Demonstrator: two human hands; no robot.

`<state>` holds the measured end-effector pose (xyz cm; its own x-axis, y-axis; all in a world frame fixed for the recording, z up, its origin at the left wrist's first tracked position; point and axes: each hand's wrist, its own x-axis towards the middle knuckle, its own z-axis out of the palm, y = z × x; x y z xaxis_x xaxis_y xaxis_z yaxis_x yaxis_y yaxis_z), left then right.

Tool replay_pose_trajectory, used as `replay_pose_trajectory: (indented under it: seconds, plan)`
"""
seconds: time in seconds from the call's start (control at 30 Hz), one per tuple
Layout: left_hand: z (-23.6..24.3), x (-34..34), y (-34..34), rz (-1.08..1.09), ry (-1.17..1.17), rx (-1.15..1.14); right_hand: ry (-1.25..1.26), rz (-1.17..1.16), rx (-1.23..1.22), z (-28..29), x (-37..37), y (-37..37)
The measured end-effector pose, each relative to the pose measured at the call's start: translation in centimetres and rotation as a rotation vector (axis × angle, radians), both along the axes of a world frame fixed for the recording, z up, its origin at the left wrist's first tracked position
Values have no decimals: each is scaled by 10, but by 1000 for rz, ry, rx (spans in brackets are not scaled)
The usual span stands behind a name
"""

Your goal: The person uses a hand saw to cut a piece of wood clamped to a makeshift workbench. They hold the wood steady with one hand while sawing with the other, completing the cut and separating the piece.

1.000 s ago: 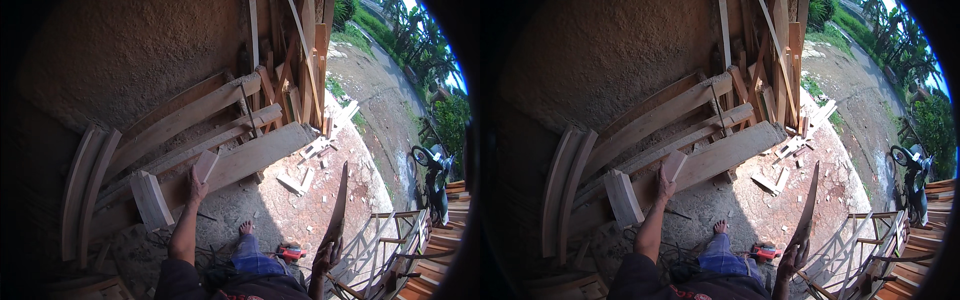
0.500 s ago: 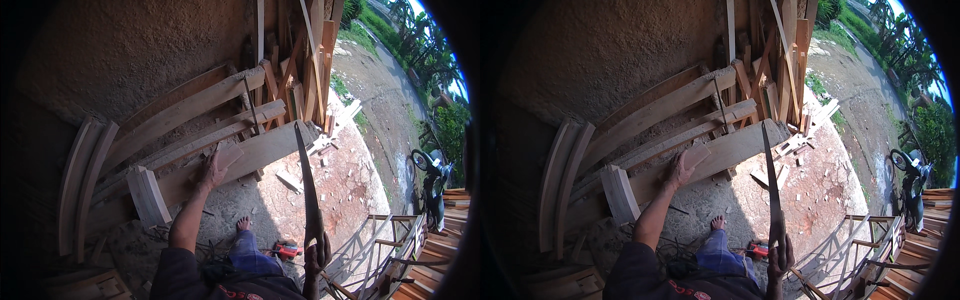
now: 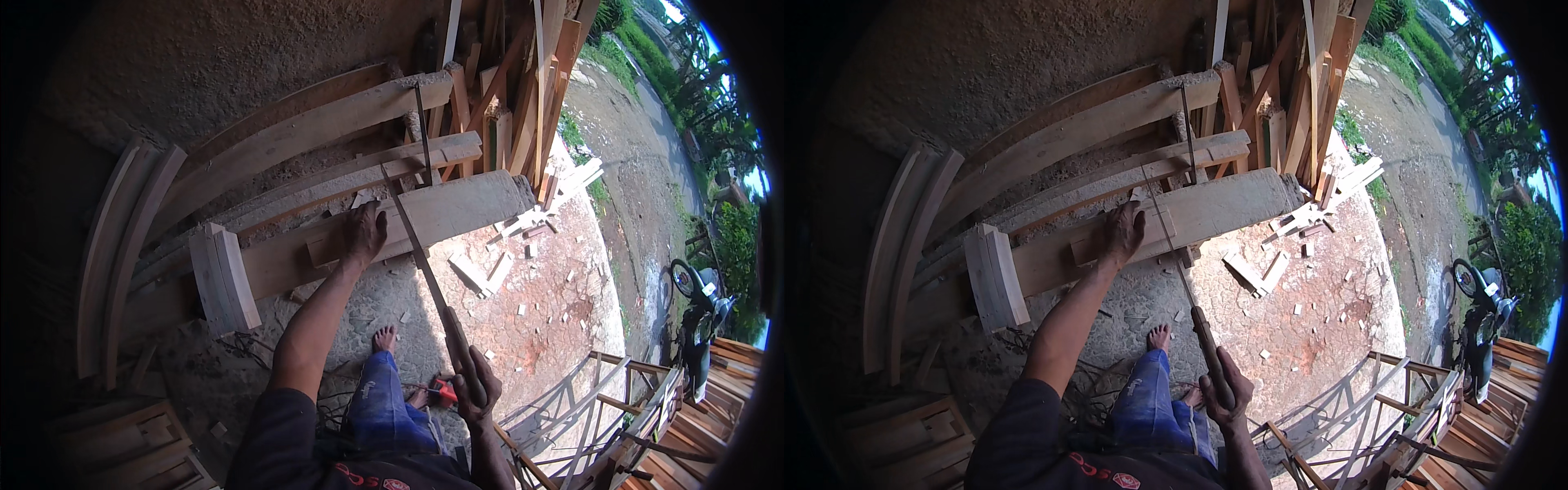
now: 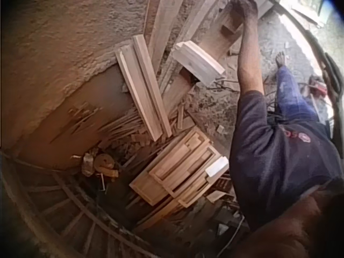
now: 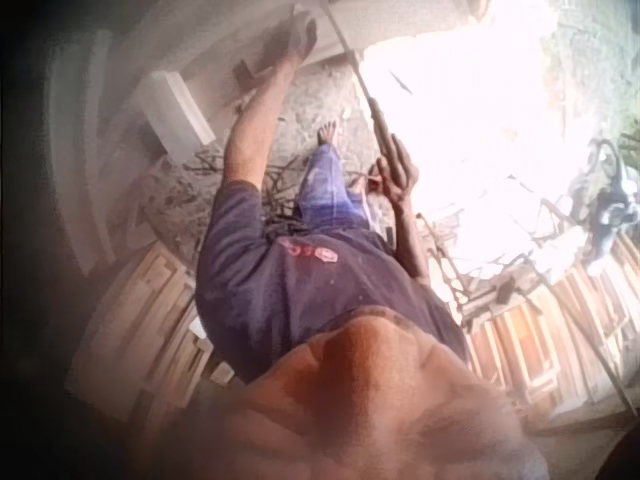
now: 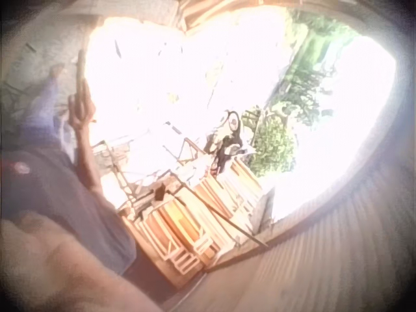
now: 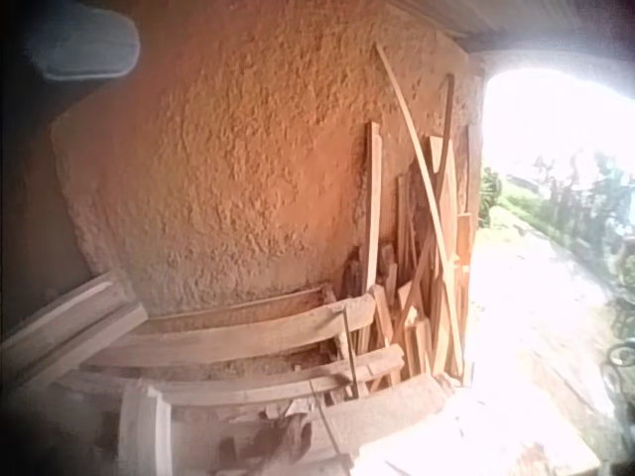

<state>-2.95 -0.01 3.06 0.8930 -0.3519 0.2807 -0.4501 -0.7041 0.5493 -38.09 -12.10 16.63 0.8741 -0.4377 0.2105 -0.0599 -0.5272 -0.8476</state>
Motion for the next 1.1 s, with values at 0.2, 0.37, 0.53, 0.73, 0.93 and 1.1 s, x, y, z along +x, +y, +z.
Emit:
replay_pose_trajectory:
  seconds: [0.2,0.37,0.53,0.73,0.93,1.1]
  plan:
    - [-19,-8,-24,198,-14,150,79,-30,169,-18,-14,7]
    - [-21,-6,-23,217,-45,161,26,-21,113,-47,-24,0]
    - [-29,-6,-23,221,-23,169,21,-9,198,-61,-29,-4]
    - [-31,-2,-24,227,27,171,32,13,202,-60,-32,-3]
    - [-29,-4,-25,200,-15,161,86,-3,270,-60,-32,-3]
    - [-30,-3,-20,204,-14,163,47,12,238,-54,-28,0]
